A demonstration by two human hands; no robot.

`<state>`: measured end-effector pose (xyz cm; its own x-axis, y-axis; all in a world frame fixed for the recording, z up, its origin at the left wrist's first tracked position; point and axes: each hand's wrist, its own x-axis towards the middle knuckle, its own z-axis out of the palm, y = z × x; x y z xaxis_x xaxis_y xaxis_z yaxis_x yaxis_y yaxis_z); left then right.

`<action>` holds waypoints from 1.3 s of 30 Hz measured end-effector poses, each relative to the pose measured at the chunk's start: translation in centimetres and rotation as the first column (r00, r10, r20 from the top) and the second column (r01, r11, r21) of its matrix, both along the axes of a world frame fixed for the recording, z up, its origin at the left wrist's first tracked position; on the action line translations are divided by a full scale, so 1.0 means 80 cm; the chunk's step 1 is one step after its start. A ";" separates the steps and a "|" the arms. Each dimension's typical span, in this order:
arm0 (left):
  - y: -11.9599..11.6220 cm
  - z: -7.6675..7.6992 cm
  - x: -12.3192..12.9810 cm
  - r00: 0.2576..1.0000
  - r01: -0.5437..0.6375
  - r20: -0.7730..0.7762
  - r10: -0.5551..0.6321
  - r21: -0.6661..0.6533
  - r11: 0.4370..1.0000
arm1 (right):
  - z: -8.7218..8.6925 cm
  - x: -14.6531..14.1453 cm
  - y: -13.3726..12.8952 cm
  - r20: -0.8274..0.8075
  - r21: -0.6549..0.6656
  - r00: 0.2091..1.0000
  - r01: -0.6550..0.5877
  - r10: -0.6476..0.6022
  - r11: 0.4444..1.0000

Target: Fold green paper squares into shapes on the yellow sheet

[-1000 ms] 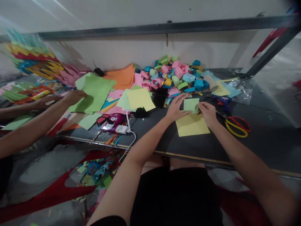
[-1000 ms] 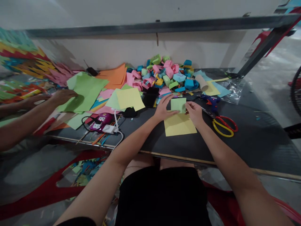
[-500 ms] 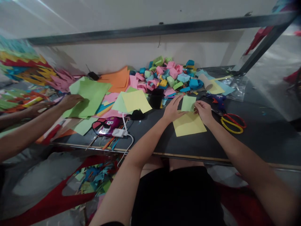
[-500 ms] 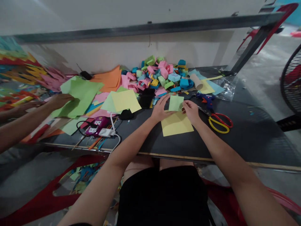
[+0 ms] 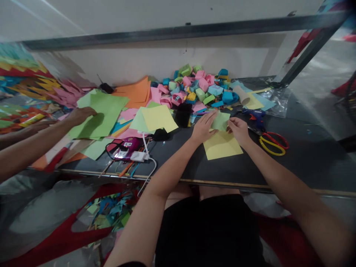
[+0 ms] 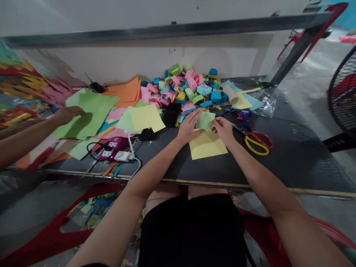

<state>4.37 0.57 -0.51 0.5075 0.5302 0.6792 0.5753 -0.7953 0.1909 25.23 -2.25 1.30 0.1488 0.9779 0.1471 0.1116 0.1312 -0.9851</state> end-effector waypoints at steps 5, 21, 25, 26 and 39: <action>0.004 -0.005 -0.001 0.999 -0.017 -0.032 0.016 -0.028 0.999 | 0.000 -0.001 -0.001 0.022 0.013 1.000 -0.006 0.006 1.000; 0.007 -0.009 0.002 0.997 -0.078 -0.023 0.077 -0.058 0.995 | 0.000 -0.004 -0.004 0.056 0.012 0.998 0.012 -0.012 1.000; 0.003 -0.003 0.002 0.998 -0.062 0.018 0.063 -0.060 0.996 | 0.001 -0.004 -0.005 0.013 0.038 1.000 -0.004 0.003 0.999; 0.002 -0.002 0.002 0.997 -0.063 0.030 0.064 -0.055 0.997 | 0.002 -0.004 -0.005 -0.007 0.042 1.000 -0.011 0.011 0.999; 0.001 -0.001 0.000 1.000 -0.010 0.023 0.010 0.005 1.000 | -0.005 -0.004 -0.007 0.051 0.073 0.995 -0.090 0.086 0.993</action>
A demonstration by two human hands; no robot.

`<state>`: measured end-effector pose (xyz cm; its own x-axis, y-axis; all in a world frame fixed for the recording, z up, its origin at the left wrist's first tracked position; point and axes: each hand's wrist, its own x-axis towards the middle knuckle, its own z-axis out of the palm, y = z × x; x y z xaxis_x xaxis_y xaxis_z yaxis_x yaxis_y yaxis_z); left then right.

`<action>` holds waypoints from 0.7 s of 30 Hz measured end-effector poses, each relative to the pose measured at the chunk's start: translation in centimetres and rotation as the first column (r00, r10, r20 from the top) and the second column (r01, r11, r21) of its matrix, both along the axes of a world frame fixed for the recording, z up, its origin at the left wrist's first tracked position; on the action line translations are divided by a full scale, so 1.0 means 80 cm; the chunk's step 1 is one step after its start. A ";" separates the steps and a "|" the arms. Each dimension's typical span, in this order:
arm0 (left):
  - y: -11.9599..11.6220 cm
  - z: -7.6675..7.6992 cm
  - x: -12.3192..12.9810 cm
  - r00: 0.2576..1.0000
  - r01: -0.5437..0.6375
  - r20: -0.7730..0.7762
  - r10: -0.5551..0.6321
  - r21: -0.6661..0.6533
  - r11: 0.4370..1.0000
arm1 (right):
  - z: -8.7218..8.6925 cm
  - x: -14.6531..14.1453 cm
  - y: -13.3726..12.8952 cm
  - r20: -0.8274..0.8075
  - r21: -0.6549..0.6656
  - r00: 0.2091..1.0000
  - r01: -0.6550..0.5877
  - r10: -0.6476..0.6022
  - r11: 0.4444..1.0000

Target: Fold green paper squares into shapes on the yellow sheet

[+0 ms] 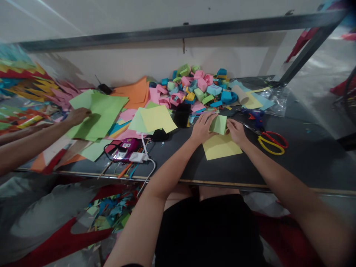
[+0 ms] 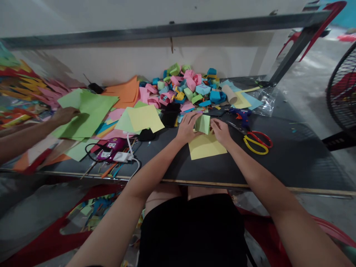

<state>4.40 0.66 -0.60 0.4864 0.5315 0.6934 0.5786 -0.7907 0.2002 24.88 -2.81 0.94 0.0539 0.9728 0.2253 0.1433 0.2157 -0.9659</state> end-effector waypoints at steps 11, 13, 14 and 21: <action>-0.005 0.006 -0.001 0.998 0.009 0.067 -0.008 -0.013 1.000 | 0.006 -0.003 -0.007 0.045 0.043 0.999 -0.018 0.016 0.999; -0.005 0.005 0.000 0.996 0.028 0.086 -0.026 -0.013 1.000 | 0.005 -0.004 -0.007 0.061 0.043 0.998 -0.005 0.002 0.999; -0.004 0.004 0.000 0.995 0.035 0.095 -0.033 -0.016 0.999 | 0.005 -0.003 -0.007 0.064 0.040 0.998 -0.001 -0.001 0.999; 0.002 -0.007 0.003 0.967 0.055 0.254 -0.028 -0.099 0.994 | 0.007 0.000 -0.005 0.101 -0.014 0.995 -0.006 0.007 1.000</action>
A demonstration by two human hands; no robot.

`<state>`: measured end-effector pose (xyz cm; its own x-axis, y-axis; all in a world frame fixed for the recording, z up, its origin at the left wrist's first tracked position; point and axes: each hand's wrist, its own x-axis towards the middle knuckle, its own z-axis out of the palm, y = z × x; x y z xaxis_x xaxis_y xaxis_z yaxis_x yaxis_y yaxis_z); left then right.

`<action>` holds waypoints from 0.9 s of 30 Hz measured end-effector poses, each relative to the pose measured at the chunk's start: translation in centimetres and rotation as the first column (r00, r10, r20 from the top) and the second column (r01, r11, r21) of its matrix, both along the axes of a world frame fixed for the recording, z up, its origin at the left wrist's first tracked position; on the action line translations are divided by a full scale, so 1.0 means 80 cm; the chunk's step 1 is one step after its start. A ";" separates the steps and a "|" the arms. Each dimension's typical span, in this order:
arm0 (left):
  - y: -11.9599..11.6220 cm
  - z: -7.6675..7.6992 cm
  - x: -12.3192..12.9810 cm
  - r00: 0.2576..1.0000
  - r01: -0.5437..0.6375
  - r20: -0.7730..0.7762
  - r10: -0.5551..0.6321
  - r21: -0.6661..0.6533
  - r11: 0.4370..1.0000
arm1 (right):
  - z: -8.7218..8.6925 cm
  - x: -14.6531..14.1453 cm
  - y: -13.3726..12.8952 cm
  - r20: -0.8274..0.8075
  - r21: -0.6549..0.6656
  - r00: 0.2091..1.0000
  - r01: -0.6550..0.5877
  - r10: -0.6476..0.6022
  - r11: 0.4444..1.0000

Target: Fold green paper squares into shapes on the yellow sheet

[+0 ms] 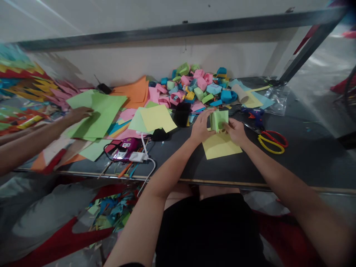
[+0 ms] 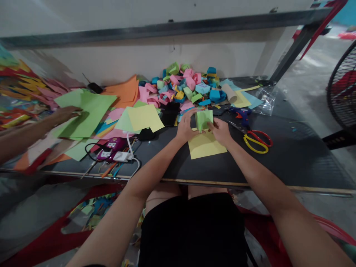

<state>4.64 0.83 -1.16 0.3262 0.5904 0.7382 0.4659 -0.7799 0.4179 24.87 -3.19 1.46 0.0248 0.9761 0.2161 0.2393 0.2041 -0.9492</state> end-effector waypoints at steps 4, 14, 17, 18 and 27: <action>0.004 -0.004 0.002 0.990 0.061 0.139 -0.037 -0.176 0.982 | -0.001 0.002 0.001 0.048 0.014 0.999 0.008 -0.009 1.000; 0.020 -0.010 0.003 0.856 0.251 0.514 -0.059 -0.313 0.916 | 0.004 0.006 0.007 -0.093 0.021 0.995 0.032 -0.030 0.999; 0.025 -0.013 -0.003 0.855 0.224 0.519 -0.009 -0.352 0.909 | 0.004 0.006 0.008 -0.130 0.014 0.991 0.045 -0.043 0.999; 0.025 -0.014 -0.005 0.863 0.190 0.504 0.019 -0.359 0.914 | 0.004 0.006 0.008 -0.134 0.013 0.990 0.049 -0.046 0.999; 0.013 0.005 -0.016 0.977 -0.183 0.105 0.186 -0.040 0.982 | 0.004 0.005 0.008 -0.155 0.010 0.987 0.048 -0.046 0.999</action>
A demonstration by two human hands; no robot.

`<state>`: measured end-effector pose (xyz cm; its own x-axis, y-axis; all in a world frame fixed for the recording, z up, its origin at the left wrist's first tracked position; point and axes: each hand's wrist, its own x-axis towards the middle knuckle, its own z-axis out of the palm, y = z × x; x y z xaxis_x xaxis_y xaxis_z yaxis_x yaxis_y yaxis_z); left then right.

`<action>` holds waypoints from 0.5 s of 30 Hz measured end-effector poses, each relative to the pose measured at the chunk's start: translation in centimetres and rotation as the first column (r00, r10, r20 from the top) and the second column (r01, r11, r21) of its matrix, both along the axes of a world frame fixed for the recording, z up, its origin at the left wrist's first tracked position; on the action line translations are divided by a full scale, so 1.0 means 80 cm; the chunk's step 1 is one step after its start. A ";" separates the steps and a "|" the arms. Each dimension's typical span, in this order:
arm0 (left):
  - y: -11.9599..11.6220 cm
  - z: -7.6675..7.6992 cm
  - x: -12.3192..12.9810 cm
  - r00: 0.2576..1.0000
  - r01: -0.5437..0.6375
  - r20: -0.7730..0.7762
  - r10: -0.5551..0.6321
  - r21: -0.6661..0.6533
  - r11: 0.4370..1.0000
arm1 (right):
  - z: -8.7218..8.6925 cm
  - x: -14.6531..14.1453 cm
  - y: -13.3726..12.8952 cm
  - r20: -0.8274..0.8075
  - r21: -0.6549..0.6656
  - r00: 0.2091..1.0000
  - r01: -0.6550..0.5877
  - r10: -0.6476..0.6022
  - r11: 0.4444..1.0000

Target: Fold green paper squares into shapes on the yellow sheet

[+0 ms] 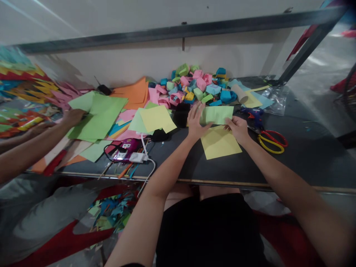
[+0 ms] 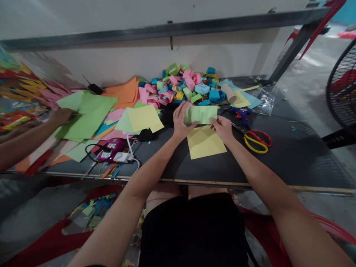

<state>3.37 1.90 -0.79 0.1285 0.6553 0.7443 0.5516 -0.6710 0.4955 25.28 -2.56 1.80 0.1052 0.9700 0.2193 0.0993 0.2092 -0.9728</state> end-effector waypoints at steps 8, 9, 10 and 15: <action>-0.009 0.009 0.002 0.998 0.052 -0.045 -0.054 -0.054 0.997 | 0.003 0.001 0.001 0.030 -0.020 0.997 0.072 -0.072 0.997; -0.008 0.009 0.000 0.997 0.065 -0.041 -0.068 -0.068 0.996 | 0.003 0.001 0.001 0.031 -0.016 0.996 0.087 -0.086 0.996; -0.006 0.009 -0.001 0.996 0.081 -0.040 -0.085 -0.083 0.993 | 0.002 0.002 0.001 0.030 -0.013 0.994 0.103 -0.103 0.995; -0.002 0.012 -0.004 0.977 0.205 -0.028 -0.211 -0.144 0.968 | 0.000 0.006 0.003 0.039 -0.005 0.985 0.170 -0.169 0.985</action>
<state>3.06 1.77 0.21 0.3027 0.7076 0.6385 0.4297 -0.6993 0.5713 25.74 -2.30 1.79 0.2599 0.9405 0.2188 0.1701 0.1784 -0.9691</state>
